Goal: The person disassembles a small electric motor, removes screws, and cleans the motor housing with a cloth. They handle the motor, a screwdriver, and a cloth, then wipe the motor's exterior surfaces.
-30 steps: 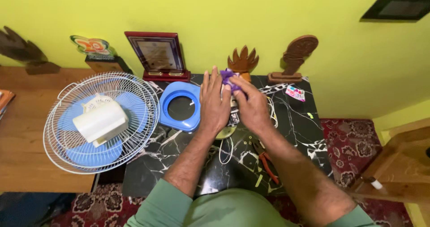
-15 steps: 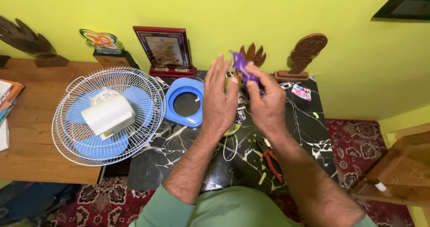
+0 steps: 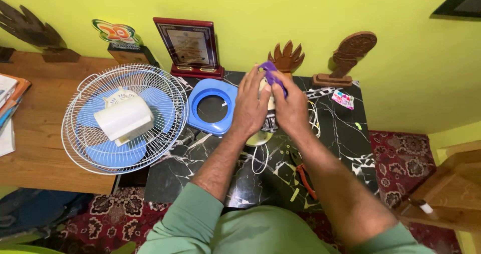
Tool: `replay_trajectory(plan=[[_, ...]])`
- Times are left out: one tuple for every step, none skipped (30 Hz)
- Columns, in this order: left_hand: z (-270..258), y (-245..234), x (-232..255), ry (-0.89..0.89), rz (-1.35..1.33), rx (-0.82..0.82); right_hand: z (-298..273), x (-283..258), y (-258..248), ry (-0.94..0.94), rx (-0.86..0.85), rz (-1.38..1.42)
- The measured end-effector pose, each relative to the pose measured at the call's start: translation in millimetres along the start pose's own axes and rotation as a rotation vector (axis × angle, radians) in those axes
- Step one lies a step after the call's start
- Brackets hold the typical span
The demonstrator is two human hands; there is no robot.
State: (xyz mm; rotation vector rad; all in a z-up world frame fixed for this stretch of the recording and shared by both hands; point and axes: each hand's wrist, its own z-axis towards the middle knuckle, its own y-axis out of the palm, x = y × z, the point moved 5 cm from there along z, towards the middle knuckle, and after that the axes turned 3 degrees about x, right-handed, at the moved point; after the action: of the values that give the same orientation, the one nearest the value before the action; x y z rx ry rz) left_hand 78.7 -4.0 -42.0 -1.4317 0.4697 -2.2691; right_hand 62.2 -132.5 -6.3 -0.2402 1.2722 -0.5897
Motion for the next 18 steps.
replay_trajectory(plan=[[-3,-2,1,0.004,-0.033,-0.005,-9,3,-3,0.119,-0.021,-0.013],[-5,-4,2,0.008,-0.066,-0.010,-20,6,-5,0.237,-0.042,-0.027],[-6,-6,3,0.014,-0.101,-0.012,-31,2,-9,0.219,-0.025,0.020],[-6,-6,1,-0.026,-0.119,-0.034,-42,-1,-14,0.201,-0.007,0.068],[-4,-7,-1,-0.065,-0.137,-0.055,-50,-4,-19,0.183,0.010,0.116],[-2,-6,-3,-0.104,-0.154,-0.077,-53,-14,-23,-0.010,0.028,0.051],[-1,-7,-3,-0.074,-0.171,-0.073,-56,-24,-26,-0.198,0.044,-0.015],[-1,-7,-2,-0.045,-0.187,-0.069,-60,-32,-26,-0.385,0.059,-0.081],[-2,-6,-3,-0.015,-0.203,-0.069,-54,-27,-22,-0.341,0.011,-0.130],[-4,-4,-5,-0.022,-0.202,-0.059,-41,-21,-16,-0.297,-0.039,-0.180],[-5,-3,-6,-0.026,-0.199,-0.051,-30,-15,-10,-0.252,-0.086,-0.227],[-7,-2,-7,-0.031,-0.196,-0.043,-25,-12,-6,-0.252,-0.083,-0.212],[-3,-1,-7,-0.018,-0.197,-0.030,-12,-10,-1,-0.269,-0.072,-0.199],[-1,-1,-6,-0.006,-0.197,-0.017,-1,-8,3,-0.285,-0.060,-0.187],[-2,0,-6,-0.002,-0.199,-0.001,5,-4,7,-0.269,-0.096,-0.065],[-3,0,-6,0.003,-0.201,0.007,9,-1,10,-0.252,-0.134,0.057],[-5,0,-6,0.007,-0.202,0.015,7,2,13,-0.234,-0.173,0.181],[-7,-1,-6,0.011,-0.202,0.023,3,5,14,-0.200,-0.173,0.188]])
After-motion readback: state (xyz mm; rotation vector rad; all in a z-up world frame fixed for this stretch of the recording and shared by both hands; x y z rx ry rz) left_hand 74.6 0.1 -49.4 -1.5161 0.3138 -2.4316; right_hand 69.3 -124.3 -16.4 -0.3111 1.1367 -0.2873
